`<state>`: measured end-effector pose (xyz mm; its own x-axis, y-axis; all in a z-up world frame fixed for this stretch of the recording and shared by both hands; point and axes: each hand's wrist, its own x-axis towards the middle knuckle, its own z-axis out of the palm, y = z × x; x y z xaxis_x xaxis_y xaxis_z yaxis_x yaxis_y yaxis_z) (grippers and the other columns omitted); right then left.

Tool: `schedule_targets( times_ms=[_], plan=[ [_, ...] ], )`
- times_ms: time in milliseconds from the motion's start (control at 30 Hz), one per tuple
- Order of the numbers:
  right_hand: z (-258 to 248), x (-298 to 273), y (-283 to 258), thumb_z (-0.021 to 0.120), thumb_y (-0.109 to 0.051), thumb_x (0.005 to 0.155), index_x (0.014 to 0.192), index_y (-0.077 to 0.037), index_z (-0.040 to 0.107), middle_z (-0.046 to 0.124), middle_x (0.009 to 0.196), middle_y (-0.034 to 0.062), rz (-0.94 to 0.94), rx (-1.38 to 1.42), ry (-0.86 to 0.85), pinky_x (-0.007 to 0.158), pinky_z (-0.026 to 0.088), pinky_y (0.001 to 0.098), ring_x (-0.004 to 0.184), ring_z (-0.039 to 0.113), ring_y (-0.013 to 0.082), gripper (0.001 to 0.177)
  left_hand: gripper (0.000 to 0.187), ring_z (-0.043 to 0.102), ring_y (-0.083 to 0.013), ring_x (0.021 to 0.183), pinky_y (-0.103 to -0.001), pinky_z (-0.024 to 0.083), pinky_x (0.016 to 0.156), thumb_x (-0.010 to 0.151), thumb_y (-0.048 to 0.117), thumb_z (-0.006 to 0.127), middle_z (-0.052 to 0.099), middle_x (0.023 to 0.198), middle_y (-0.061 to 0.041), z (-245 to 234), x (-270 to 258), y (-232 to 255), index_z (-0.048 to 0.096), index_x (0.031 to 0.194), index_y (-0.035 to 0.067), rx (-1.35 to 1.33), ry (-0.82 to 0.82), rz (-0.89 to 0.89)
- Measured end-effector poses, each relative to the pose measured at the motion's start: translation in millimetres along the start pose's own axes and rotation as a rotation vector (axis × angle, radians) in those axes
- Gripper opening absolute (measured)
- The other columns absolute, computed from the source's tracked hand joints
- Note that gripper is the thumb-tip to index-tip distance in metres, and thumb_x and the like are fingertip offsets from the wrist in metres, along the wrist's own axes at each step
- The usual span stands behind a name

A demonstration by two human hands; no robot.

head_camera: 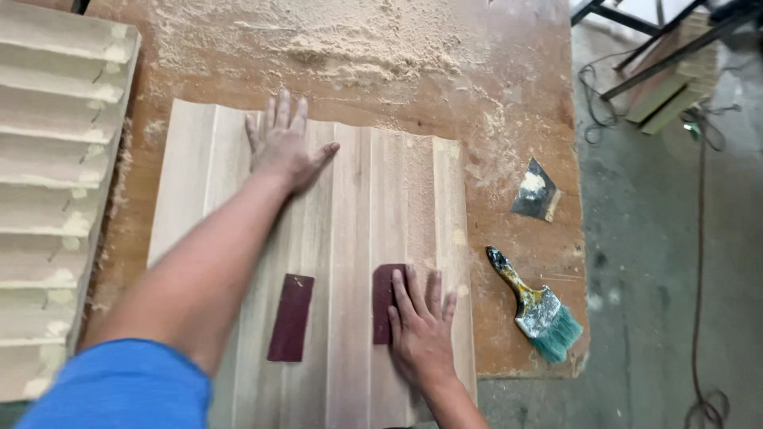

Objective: The person sands the surface of a grooved wooden panel by hand using small pieces of sandpaper, then uses a brush to clear away the wood dust before continuing to sand different sections of the panel.

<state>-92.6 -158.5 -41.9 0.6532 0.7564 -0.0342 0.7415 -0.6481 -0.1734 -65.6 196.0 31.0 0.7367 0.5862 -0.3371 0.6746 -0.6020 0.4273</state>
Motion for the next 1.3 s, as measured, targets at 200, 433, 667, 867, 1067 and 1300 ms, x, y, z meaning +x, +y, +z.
schedule_targets(
  times_ms=[200, 433, 667, 867, 1067, 1300],
  plan=[
    [-1, 0, -12, 0.035, -0.037, 0.104, 0.164, -0.027, 0.026, 0.023, 0.170, -0.0059, 0.003, -0.117, -0.118, 0.117, 0.000, 0.0686, 0.156, 0.003, 0.0400, 0.061, 0.093, 0.010, -0.0338, 0.157, -0.060, -0.007, 0.121, 0.094, 0.076, 0.032, 0.017, 0.169, -0.018, 55, 39, -36, 0.022, 0.162, 0.013, 0.102, 0.252, 0.124],
    [-17, 202, -11, 0.036, -0.035, 0.107, 0.164, -0.031, 0.026, 0.028, 0.169, -0.0038, 0.104, -0.226, -0.188, 0.115, 0.021, 0.0764, 0.152, 0.021, 0.0483, 0.059, 0.086, 0.014, -0.0299, 0.159, -0.062, -0.006, 0.123, 0.099, 0.072, 0.037, 0.027, 0.169, -0.015, 37, 24, -29, 0.033, 0.162, 0.014, 0.114, 0.136, 0.078],
    [-12, 73, -26, 0.029, -0.040, 0.108, 0.165, -0.039, 0.017, 0.018, 0.172, -0.0090, 0.175, -0.221, -0.320, 0.118, 0.013, 0.0704, 0.155, 0.008, 0.0430, 0.059, 0.088, 0.014, -0.0352, 0.158, -0.065, -0.006, 0.121, 0.099, 0.073, 0.038, 0.030, 0.166, -0.022, 36, 29, -35, 0.035, 0.159, 0.009, 0.052, 0.147, 0.140],
    [-9, 208, -16, 0.029, -0.042, 0.108, 0.165, -0.040, 0.020, 0.020, 0.171, -0.0108, 0.128, -0.178, -0.214, 0.119, 0.016, 0.0711, 0.155, 0.013, 0.0453, 0.057, 0.087, 0.016, -0.0358, 0.157, -0.066, -0.006, 0.121, 0.098, 0.071, 0.039, 0.030, 0.165, -0.022, 31, 35, -36, 0.034, 0.159, 0.010, 0.097, 0.149, 0.114],
    [-12, 166, -12, 0.031, -0.041, 0.109, 0.165, -0.041, 0.018, 0.017, 0.172, -0.0125, 0.119, -0.166, -0.219, 0.119, 0.013, 0.0711, 0.156, 0.010, 0.0425, 0.058, 0.086, 0.014, -0.0378, 0.157, -0.066, -0.009, 0.119, 0.098, 0.069, 0.043, 0.031, 0.164, -0.024, 43, 37, -34, 0.036, 0.159, 0.009, 0.056, 0.183, 0.116],
    [-6, 188, -9, 0.037, -0.035, 0.106, 0.165, -0.039, 0.023, 0.026, 0.170, -0.0091, 0.074, -0.171, -0.162, 0.115, 0.019, 0.0752, 0.154, 0.018, 0.0462, 0.061, 0.081, 0.016, -0.0387, 0.155, -0.070, -0.004, 0.119, 0.096, 0.067, 0.048, 0.035, 0.160, -0.019, 43, 45, -35, 0.044, 0.154, 0.011, 0.028, 0.218, 0.141]
  ],
)
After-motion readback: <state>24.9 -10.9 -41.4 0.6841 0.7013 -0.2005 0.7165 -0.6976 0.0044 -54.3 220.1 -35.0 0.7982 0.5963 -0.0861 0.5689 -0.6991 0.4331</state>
